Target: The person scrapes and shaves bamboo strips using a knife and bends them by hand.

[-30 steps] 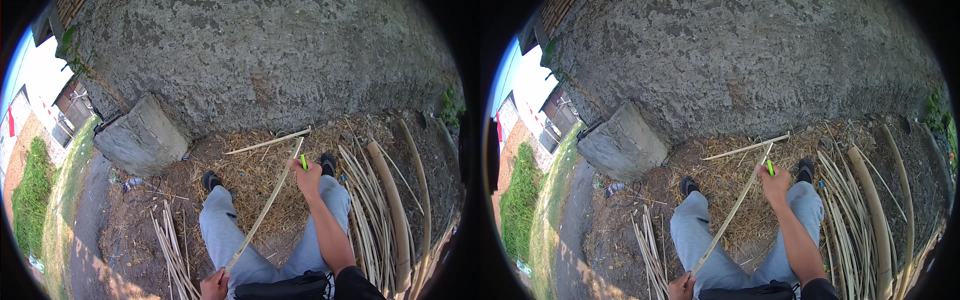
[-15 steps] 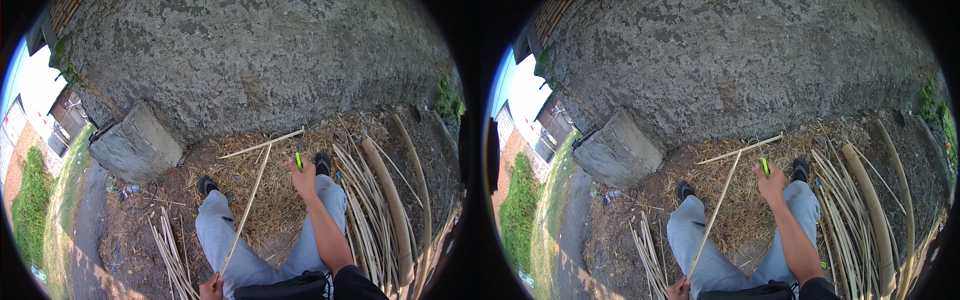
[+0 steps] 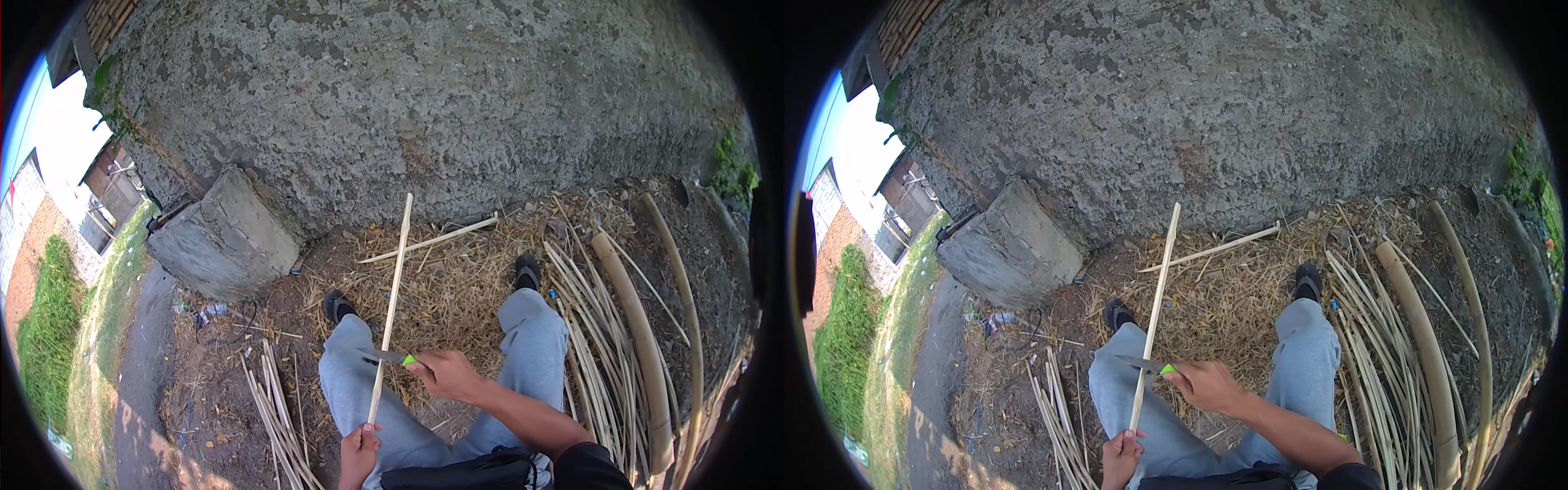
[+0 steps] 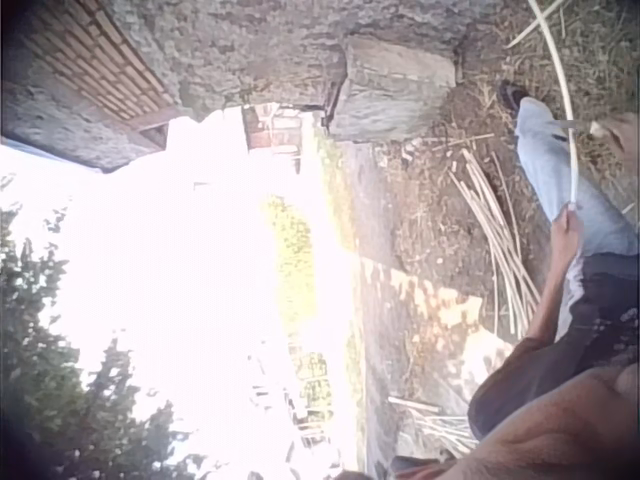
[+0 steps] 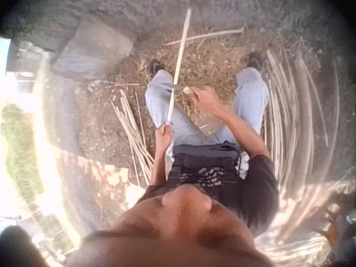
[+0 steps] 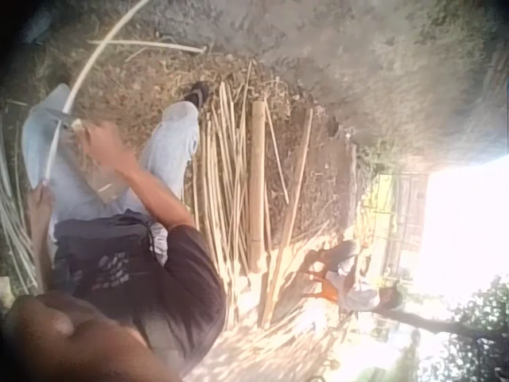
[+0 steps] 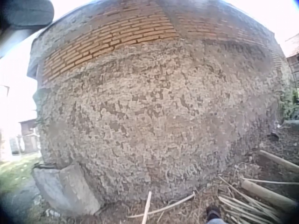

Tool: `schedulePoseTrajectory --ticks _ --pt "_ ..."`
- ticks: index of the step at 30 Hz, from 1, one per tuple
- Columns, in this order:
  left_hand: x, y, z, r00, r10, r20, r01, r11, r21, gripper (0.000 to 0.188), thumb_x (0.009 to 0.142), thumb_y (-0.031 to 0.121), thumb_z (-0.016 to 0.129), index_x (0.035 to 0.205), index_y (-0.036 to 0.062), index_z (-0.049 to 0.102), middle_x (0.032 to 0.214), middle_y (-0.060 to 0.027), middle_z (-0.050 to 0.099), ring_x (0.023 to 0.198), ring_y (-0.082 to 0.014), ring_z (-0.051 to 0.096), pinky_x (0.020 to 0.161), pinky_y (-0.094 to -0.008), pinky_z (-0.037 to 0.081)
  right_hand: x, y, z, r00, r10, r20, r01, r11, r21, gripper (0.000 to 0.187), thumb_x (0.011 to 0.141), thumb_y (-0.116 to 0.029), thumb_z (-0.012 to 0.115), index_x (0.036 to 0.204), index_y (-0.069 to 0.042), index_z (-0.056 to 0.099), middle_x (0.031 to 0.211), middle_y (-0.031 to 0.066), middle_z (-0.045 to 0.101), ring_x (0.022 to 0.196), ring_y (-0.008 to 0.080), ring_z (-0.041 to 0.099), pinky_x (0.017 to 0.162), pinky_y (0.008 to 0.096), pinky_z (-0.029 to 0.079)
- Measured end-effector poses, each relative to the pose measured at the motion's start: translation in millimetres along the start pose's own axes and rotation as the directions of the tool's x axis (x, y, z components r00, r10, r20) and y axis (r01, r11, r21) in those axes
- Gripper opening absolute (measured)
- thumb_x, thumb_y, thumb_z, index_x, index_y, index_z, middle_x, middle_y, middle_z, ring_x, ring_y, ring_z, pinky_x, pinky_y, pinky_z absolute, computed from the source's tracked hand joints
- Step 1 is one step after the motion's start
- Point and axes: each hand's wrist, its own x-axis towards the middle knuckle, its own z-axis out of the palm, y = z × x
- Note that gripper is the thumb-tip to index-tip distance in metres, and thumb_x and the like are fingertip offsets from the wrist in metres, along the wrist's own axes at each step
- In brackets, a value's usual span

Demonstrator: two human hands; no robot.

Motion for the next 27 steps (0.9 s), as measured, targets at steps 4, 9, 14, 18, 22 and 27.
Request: schedulePoseTrajectory --ticks 4,9,14,18,22,27 --pt "6.8 7.1 1.7 0.993 -0.090 0.071 0.097 0.990 -0.107 0.036 0.106 0.028 0.045 0.095 0.0001 0.065 0.058 0.0026 0.048 0.054 -0.0051 0.043 0.052 -0.0240 0.036 -11.2 -7.9 14.8 0.982 -0.128 0.136 0.132 0.991 -0.026 0.030 0.092 -0.036 0.064 0.100 -0.007 0.068 0.069 0.0109 0.066 0.052 0.0309 0.063 0.045 0.0419 0.049" --pt "1.2 7.1 2.6 0.998 -0.035 0.060 0.038 0.998 -0.045 0.037 0.106 0.027 0.043 0.091 -0.0002 0.062 0.058 0.0031 0.047 0.051 -0.0043 0.041 0.049 -0.0235 0.035 -11.4 -8.4 11.5 0.970 -0.241 0.031 0.243 0.952 -0.187 0.029 0.088 -0.038 0.069 0.096 -0.010 0.071 0.067 0.0048 0.066 0.046 0.0212 0.061 0.038 0.0345 0.044" --pt "-4.3 7.2 4.3 0.998 0.018 0.062 -0.022 0.997 0.072 0.039 0.107 0.029 0.041 0.089 0.0005 0.060 0.057 0.0035 0.046 0.049 -0.0036 0.042 0.046 -0.0242 0.035 -7.5 -5.1 11.1 0.962 -0.274 -0.017 0.259 0.927 -0.270 0.032 0.089 -0.041 0.068 0.093 -0.009 0.070 0.060 0.0038 0.062 0.041 0.0206 0.057 0.034 0.0343 0.041" --pt "-13.0 9.9 -0.4 0.997 0.047 0.054 -0.057 0.982 0.182 0.034 0.103 0.029 0.048 0.086 0.0040 0.063 0.057 -0.0033 0.055 0.049 -0.0135 0.055 0.049 -0.0307 0.043 1.5 -2.5 5.1 0.970 -0.210 -0.120 0.161 0.931 -0.328 0.031 0.089 -0.039 0.068 0.092 -0.008 0.070 0.059 0.0033 0.061 0.040 0.0199 0.056 0.034 0.0332 0.039" --pt "-17.3 -1.7 0.5 0.981 0.196 -0.001 -0.187 0.940 0.285 0.032 0.101 0.027 0.049 0.088 0.0009 0.062 0.058 -0.0127 0.054 0.050 -0.0216 0.056 0.049 -0.0385 0.042 3.1 -2.3 1.8 0.964 -0.240 -0.117 0.192 0.927 -0.323 0.029 0.089 -0.037 0.069 0.090 -0.008 0.070 0.059 0.0034 0.061 0.040 0.0196 0.056 0.034 0.0328 0.039" --pt "-18.4 6.6 -4.1 0.978 0.208 0.030 -0.208 0.932 0.299 0.033 0.101 0.028 0.047 0.085 0.0016 0.059 0.061 -0.0207 0.057 0.053 -0.0349 0.059 0.050 -0.0448 0.042 3.5 -1.3 5.4 0.963 -0.221 -0.151 0.159 0.926 -0.343 0.027 0.084 -0.034 0.073 0.088 -0.007 0.070 0.060 0.0029 0.061 0.042 0.0199 0.056 0.035 0.0343 0.038"
